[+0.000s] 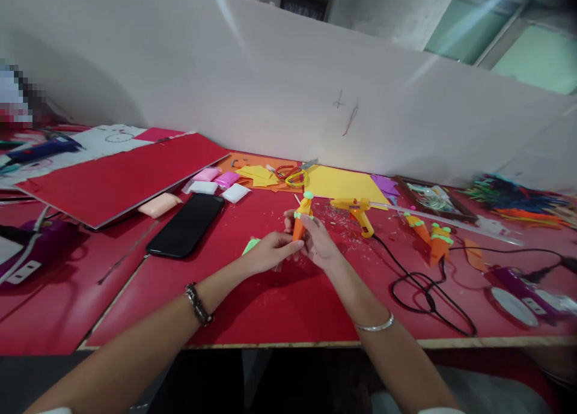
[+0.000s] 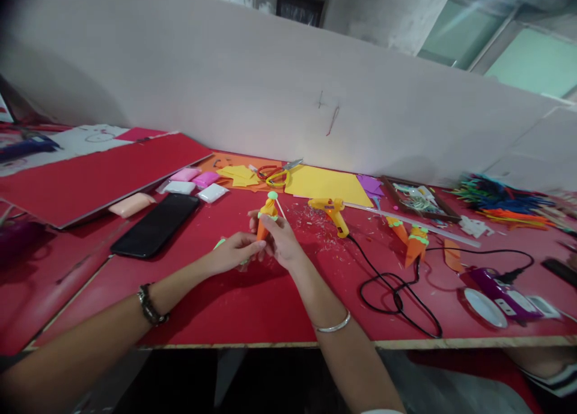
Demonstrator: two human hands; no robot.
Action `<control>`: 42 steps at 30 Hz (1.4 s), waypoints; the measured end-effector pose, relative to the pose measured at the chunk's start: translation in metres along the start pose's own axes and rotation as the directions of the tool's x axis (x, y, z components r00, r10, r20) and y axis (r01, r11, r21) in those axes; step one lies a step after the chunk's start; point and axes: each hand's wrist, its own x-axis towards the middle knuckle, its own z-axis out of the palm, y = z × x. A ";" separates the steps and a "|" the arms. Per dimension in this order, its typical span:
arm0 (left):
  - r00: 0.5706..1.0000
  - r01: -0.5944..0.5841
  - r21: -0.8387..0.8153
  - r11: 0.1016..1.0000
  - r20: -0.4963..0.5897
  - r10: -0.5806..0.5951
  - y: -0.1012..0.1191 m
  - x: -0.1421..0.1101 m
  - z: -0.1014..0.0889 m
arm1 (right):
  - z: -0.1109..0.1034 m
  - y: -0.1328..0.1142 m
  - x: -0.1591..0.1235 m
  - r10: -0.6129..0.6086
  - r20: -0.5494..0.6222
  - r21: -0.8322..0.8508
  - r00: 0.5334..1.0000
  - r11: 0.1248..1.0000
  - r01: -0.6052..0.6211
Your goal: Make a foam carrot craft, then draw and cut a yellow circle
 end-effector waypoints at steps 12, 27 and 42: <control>0.991 -0.044 0.063 0.997 -0.123 0.051 -0.008 0.004 -0.001 | 0.002 0.002 0.003 -0.124 -0.048 -0.047 0.991 0.991 0.122; 0.906 -0.217 0.321 0.922 -0.284 0.312 -0.008 0.006 -0.011 | 0.009 -0.006 -0.007 -0.326 0.184 -0.628 0.927 0.687 0.366; 0.954 -0.136 0.639 0.757 -0.122 0.274 -0.013 0.000 -0.031 | 0.004 0.003 -0.003 -0.245 0.125 -0.554 0.961 0.787 0.273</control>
